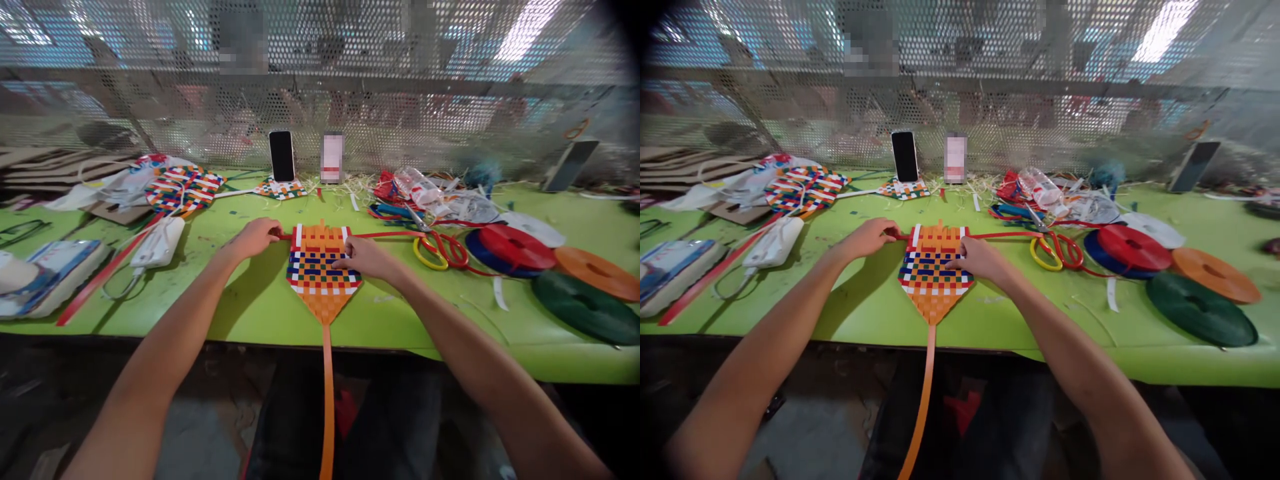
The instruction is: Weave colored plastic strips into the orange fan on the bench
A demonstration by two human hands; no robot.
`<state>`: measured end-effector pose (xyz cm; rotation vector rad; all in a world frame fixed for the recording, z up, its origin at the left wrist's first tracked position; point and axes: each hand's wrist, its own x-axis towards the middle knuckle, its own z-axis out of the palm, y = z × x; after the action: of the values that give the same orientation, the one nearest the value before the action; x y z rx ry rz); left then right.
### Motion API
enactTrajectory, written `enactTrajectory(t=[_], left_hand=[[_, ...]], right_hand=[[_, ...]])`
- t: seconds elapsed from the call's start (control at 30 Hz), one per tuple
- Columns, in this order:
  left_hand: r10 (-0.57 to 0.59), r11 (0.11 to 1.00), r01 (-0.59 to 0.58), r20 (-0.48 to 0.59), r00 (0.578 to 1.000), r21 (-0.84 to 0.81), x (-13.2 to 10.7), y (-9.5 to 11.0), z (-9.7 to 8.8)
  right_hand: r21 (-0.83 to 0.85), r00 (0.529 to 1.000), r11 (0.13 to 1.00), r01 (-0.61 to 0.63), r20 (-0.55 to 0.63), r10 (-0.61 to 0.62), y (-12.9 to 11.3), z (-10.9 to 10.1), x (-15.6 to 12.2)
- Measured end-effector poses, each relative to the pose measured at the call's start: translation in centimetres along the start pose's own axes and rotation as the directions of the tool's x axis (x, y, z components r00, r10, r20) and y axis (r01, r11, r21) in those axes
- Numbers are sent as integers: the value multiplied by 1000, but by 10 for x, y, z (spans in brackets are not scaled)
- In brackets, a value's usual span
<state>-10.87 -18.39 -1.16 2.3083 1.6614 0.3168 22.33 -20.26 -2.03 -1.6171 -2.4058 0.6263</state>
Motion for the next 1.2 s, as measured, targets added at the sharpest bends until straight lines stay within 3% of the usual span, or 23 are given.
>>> enactTrajectory(t=[0.4,0.53,0.67,0.8,0.93,1.1,1.2], left_hand=[[-95,995,96,-35,995,23,0,-4,-2],[-59,997,64,-128,990,33,-1,9,2],[0,1000,3,-151,989,20,3,38,15],[47,998,-43,-94,994,47,9,59,30],[31,998,-27,-84,996,52,11,64,36],[34,997,-27,-98,995,72,8,65,36],[45,996,-37,-104,994,85,5,66,35]], right_hand=[[50,1000,999,-6,7,6,1,-6,0],[148,984,988,48,-175,-22,8,-16,7],[81,925,980,184,-351,-145,27,-21,17],[8,951,990,141,-279,-133,46,-15,23],[-12,969,994,109,-223,-109,49,-10,26],[31,963,990,141,-235,-130,46,-13,26],[-16,956,997,81,-282,-82,54,-20,26]])
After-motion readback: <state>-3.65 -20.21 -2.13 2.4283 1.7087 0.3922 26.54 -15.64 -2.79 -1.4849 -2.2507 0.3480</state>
